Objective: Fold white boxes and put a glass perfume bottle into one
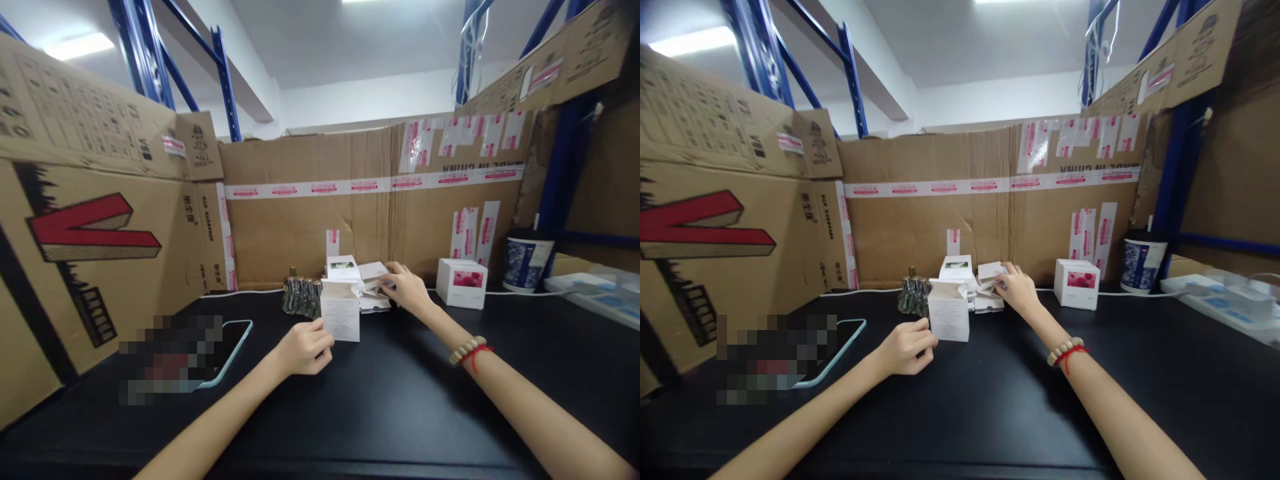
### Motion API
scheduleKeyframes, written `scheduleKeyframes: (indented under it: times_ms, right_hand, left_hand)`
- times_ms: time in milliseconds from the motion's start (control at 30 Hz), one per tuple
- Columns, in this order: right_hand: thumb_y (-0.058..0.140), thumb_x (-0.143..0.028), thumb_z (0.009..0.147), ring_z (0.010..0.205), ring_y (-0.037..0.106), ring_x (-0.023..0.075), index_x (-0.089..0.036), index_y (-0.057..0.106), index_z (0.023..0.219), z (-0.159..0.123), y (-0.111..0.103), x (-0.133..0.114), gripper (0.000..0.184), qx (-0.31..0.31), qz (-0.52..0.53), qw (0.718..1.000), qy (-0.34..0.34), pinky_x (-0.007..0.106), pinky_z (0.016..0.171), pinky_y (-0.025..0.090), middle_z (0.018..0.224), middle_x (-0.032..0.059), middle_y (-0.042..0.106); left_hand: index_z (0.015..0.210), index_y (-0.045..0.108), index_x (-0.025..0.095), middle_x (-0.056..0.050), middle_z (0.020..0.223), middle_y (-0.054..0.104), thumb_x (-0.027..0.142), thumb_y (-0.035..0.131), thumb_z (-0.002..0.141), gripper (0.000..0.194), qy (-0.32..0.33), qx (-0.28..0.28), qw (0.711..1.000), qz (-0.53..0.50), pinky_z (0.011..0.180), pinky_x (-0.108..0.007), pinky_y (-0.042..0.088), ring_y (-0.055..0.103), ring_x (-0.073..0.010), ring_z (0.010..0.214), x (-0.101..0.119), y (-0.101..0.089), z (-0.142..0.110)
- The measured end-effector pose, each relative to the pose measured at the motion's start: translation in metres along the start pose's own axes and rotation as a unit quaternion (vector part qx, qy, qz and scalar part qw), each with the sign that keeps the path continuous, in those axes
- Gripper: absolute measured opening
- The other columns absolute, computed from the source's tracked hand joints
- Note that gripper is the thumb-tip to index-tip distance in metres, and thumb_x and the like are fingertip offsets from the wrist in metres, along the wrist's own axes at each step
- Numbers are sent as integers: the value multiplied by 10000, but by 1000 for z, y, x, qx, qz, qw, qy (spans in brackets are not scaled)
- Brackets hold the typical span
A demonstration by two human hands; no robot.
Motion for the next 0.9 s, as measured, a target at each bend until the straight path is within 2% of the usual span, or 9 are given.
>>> scheduleKeyframes:
  times_ms: [100,267,400,500,567,667,767,833,900]
  right_hand:
    - [524,-232,884,1065,530,224,-198,700,851,0,5,2,182,0,-20,1000,-20,326,820,477,1199,52,548]
    - [530,-287,887,1063,523,243,-186,686,940,1,12,3,194,14,-34,999,-23,329,754,498,1198,83,535]
    - [558,-328,873,1087,511,254,-163,679,932,-4,19,2,213,17,-24,999,-28,359,831,485,1242,102,501]
    - [573,-300,868,1107,508,259,-155,671,976,-10,23,2,205,22,-13,999,-33,453,1025,339,1232,109,515]
    - [595,-291,852,1094,519,264,-160,667,1010,-13,24,3,218,29,-5,999,-34,500,1078,228,1188,108,546]
    - [562,-281,866,1057,539,256,-182,678,977,-18,25,5,188,50,13,998,-25,522,1073,201,1145,92,567]
    - [523,-274,879,1074,533,263,-177,688,872,-21,22,6,191,93,42,995,-8,552,1055,204,1187,93,549]
    - [516,-278,878,1092,528,264,-170,682,835,-21,15,5,202,135,71,988,3,526,1045,250,1198,94,547]
    - [494,-287,888,1065,545,238,-164,666,847,-22,2,5,215,196,105,975,26,441,995,354,1188,95,553]
  left_hand:
    - [615,450,157,-1,494,428,77,392,726,149,3,-13,1000,-28,443,-246,238,381,-132,527,8,8,0]
    - [629,466,157,18,492,450,101,394,739,143,-13,-18,999,-47,435,-231,264,401,-105,470,20,30,12]
    - [620,440,166,24,488,479,166,422,754,135,49,-47,997,-48,419,-252,254,456,-115,488,34,59,33]
    - [647,448,168,19,506,510,211,424,790,151,75,-80,993,-38,423,-258,269,487,-128,500,39,79,45]
    - [659,451,164,7,518,523,214,418,808,160,78,-94,992,-26,429,-258,275,492,-133,495,38,86,48]
    - [651,452,165,4,494,507,213,422,806,165,81,-86,993,-17,422,-260,267,494,-140,483,35,84,46]
    - [627,443,164,6,480,499,190,418,787,164,79,-57,995,-15,411,-262,262,490,-138,460,33,76,41]
    - [623,448,162,14,479,504,165,413,766,148,65,-31,997,-14,409,-257,270,486,-129,444,33,70,40]
    - [653,481,164,31,476,508,155,412,758,126,35,1,999,-13,406,-248,286,491,-115,433,32,63,43]
Point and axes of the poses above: each hand's wrist, its own z-axis towards the middle knuckle, its own y-axis out of the palm, x = y × z, the point moved 5 cm from there along z, towards the middle knuckle
